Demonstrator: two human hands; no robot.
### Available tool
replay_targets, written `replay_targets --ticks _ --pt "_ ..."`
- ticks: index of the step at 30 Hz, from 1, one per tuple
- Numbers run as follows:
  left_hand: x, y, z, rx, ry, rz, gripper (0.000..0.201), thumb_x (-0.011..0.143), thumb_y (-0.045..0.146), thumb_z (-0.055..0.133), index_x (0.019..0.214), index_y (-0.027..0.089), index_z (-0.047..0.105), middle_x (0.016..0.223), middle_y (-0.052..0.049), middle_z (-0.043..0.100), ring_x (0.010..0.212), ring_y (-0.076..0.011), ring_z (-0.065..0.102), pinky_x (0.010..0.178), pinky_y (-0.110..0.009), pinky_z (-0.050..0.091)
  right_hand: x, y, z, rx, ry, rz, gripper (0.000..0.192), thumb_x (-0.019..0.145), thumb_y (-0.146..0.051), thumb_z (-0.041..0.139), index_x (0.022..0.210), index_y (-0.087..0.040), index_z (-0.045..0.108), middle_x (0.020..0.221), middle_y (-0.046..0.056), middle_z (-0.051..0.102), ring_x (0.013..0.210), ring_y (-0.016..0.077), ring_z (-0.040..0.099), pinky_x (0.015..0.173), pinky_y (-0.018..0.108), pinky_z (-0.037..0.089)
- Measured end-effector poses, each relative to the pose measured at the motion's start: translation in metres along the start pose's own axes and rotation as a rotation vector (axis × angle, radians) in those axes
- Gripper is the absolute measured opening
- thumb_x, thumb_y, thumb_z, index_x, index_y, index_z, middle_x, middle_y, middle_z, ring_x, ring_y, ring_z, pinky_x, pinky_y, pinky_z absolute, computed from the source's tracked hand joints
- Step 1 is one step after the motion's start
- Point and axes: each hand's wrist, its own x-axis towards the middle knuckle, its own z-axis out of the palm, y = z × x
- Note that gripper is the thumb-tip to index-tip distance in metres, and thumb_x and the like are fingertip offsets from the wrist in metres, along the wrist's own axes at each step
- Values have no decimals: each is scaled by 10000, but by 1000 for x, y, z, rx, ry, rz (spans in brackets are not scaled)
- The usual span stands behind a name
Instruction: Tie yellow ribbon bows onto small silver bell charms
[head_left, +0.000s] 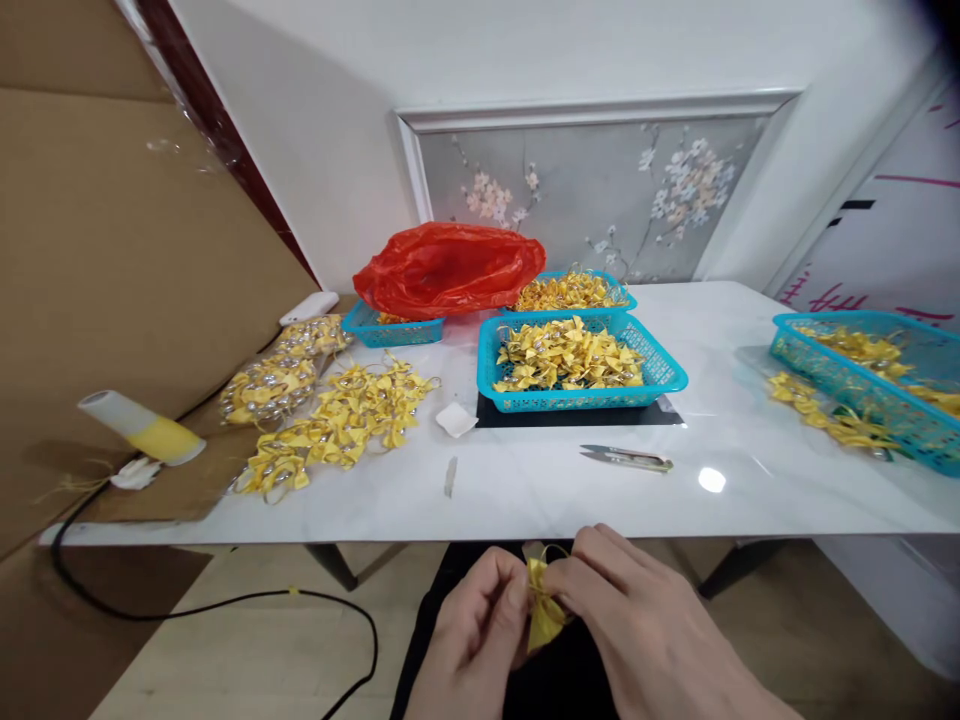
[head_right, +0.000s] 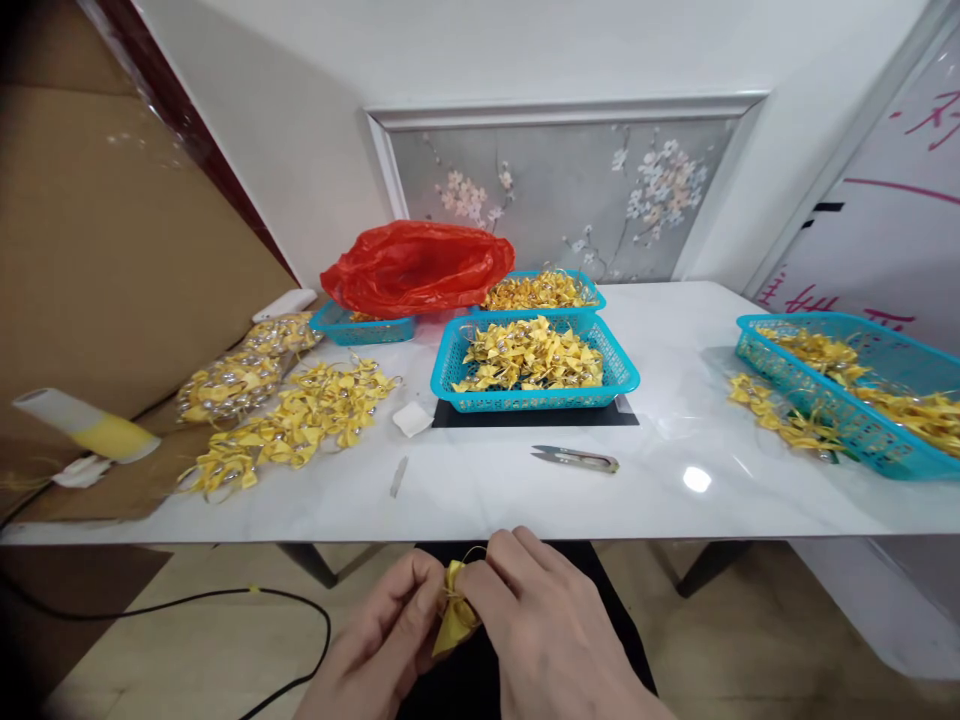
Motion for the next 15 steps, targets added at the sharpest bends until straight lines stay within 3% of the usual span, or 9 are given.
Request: replay_targets --ticks 10,15 --pt "1 2 3 3 53 10 405 868 564 587 708 197 525 643 48 419 604 -130 333 550 -243 318 1 3 2 18 -44 20 258 813 22 397 817 -167 573 789 64 527 678 206 494 554 294 377" --pt "1 5 6 -148 21 -32 392 825 542 663 701 191 538 674 35 480 644 -139 440 622 -252 434 1 5 -1 65 -94 42 252 825 18 394 819 -162 570 812 68 538 699 209 509 571 306 392"
